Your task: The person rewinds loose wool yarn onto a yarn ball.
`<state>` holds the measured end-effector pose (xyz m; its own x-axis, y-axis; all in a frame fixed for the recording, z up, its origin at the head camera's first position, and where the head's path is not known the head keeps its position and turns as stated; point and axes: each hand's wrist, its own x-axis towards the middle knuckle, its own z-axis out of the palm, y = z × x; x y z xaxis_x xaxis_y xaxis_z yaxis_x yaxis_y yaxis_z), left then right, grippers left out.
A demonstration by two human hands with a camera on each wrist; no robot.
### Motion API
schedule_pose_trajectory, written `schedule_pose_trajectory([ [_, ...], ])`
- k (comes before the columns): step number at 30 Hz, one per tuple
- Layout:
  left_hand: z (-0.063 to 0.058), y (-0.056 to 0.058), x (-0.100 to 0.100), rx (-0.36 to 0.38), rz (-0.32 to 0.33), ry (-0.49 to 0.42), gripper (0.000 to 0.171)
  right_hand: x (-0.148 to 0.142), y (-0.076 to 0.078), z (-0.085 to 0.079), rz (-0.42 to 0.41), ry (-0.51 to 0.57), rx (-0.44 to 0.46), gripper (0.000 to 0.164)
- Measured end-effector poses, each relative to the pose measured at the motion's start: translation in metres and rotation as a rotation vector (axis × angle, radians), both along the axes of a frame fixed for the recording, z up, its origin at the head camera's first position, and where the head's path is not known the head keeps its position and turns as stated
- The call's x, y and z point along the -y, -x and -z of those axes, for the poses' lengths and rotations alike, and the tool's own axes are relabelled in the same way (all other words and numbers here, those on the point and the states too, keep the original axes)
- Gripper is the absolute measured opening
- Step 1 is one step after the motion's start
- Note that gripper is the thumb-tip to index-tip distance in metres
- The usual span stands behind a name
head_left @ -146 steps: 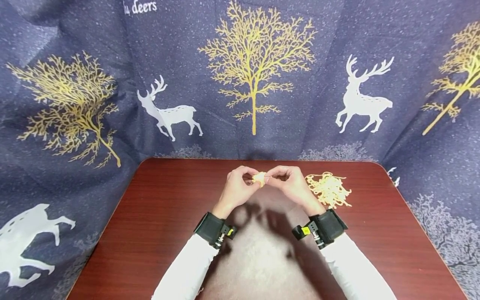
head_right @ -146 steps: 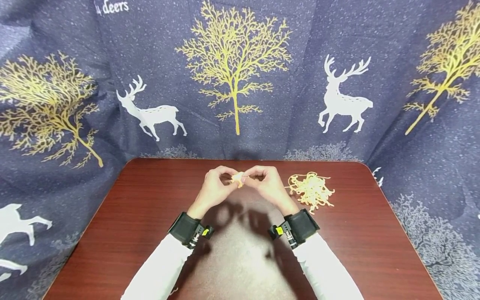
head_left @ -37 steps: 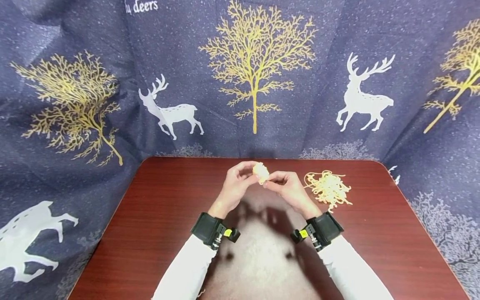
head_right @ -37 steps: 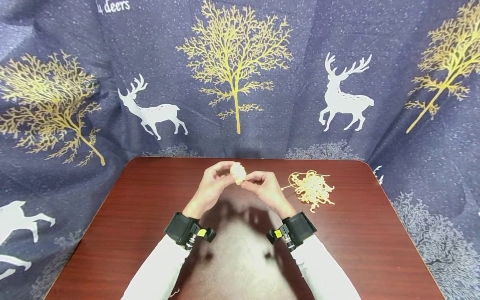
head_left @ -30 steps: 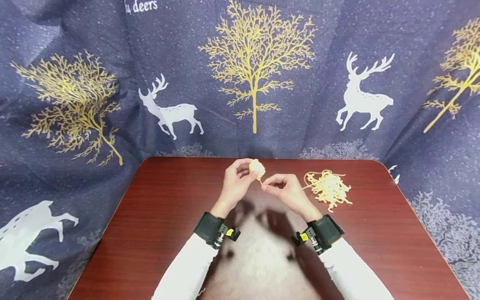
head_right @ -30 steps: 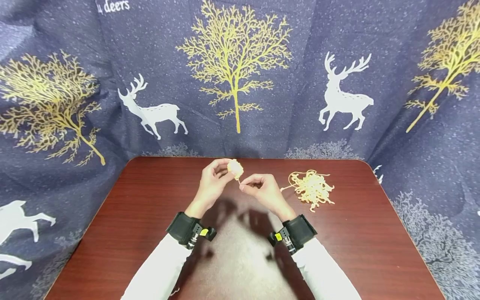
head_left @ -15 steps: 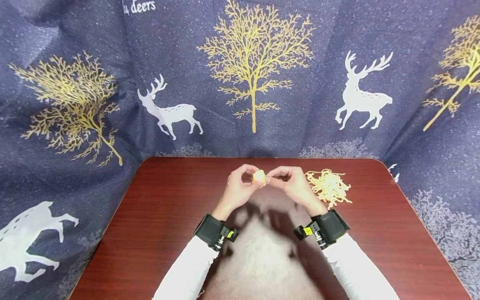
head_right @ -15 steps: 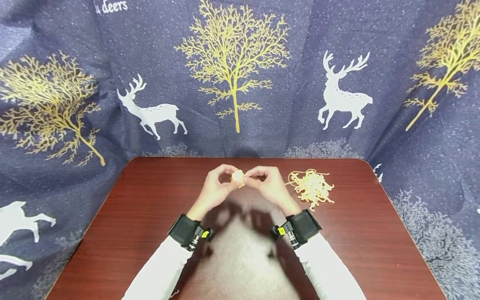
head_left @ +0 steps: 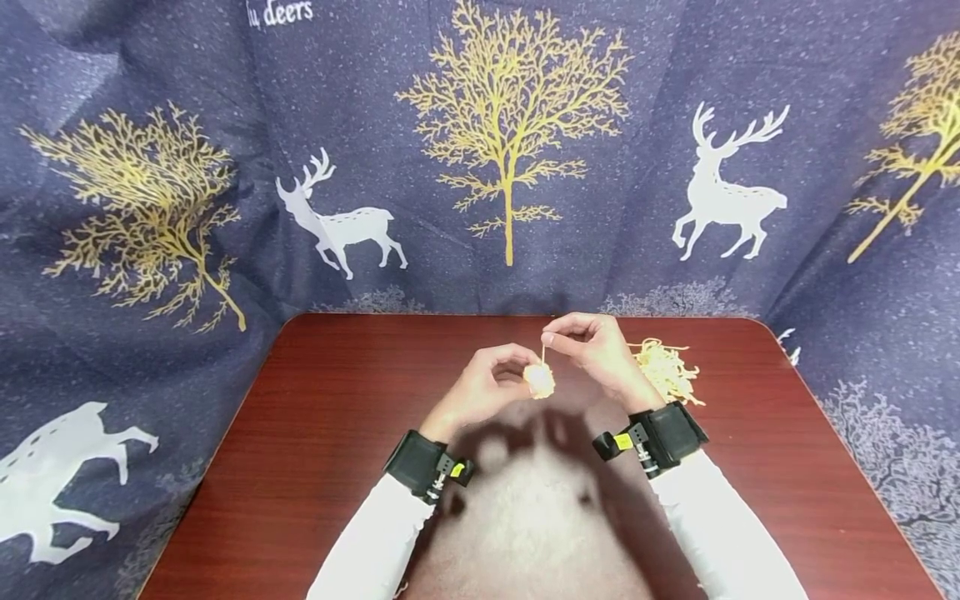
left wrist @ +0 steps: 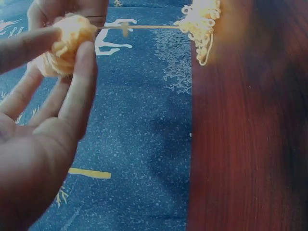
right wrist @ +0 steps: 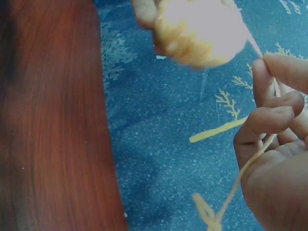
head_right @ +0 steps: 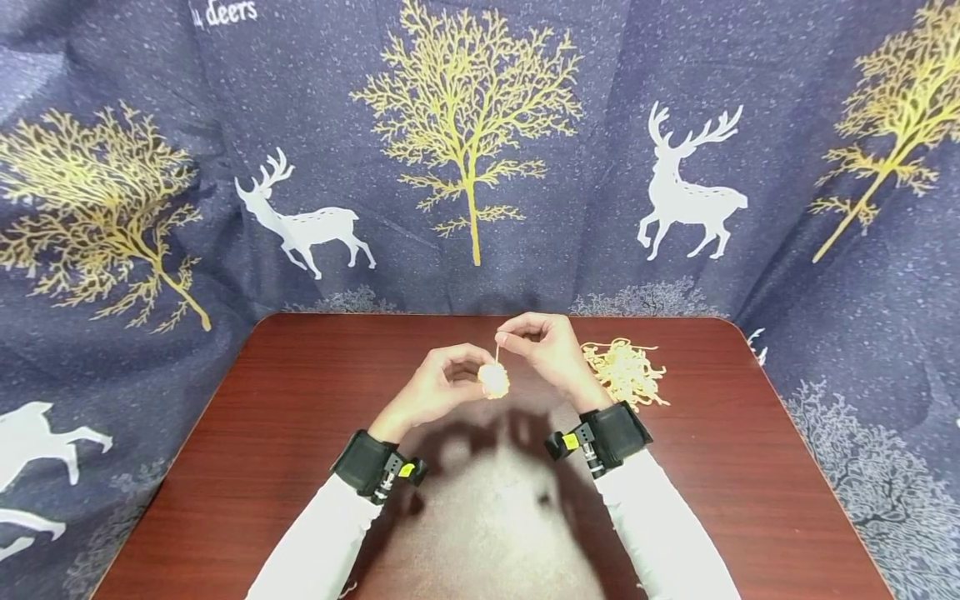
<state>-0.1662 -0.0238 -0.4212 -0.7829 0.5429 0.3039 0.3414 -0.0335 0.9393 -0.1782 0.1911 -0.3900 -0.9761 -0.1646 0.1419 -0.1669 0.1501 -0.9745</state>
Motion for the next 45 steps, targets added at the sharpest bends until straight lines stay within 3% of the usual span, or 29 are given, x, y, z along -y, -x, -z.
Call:
schedule_pose_trajectory([
  [4,-0.003,-0.001,0.001,-0.007,0.045,-0.087,0.030,0.000,0.001,0.003,-0.007,0.005,0.033,0.017],
  [8,-0.006,-0.001,0.001,0.028,0.015,-0.173,0.033,0.002,0.001,0.011,-0.040,0.038,0.053,0.015],
  [15,-0.009,0.001,0.002,0.089,-0.151,-0.315,0.040,0.010,-0.003,0.027,-0.079,0.047,0.025,0.014],
  [25,-0.006,0.004,-0.002,0.092,-0.403,-0.335,0.034,0.017,-0.016,0.034,-0.095,-0.044,-0.041,0.017],
  [30,-0.005,0.003,-0.005,0.044,-0.478,-0.282,0.030,0.020,-0.022,0.028,-0.099,-0.109,-0.055,0.016],
  [37,-0.003,0.001,-0.004,-0.026,-0.531,-0.118,0.031,0.017,-0.021,0.018,-0.095,-0.130,-0.118,0.016],
  [41,-0.001,0.000,-0.002,-0.027,-0.504,-0.020,0.031,0.013,-0.017,0.013,-0.091,-0.108,-0.144,0.015],
  [45,0.002,0.000,-0.002,-0.018,-0.420,0.035,0.031,0.010,-0.014,0.006,-0.063,-0.078,-0.127,0.015],
])
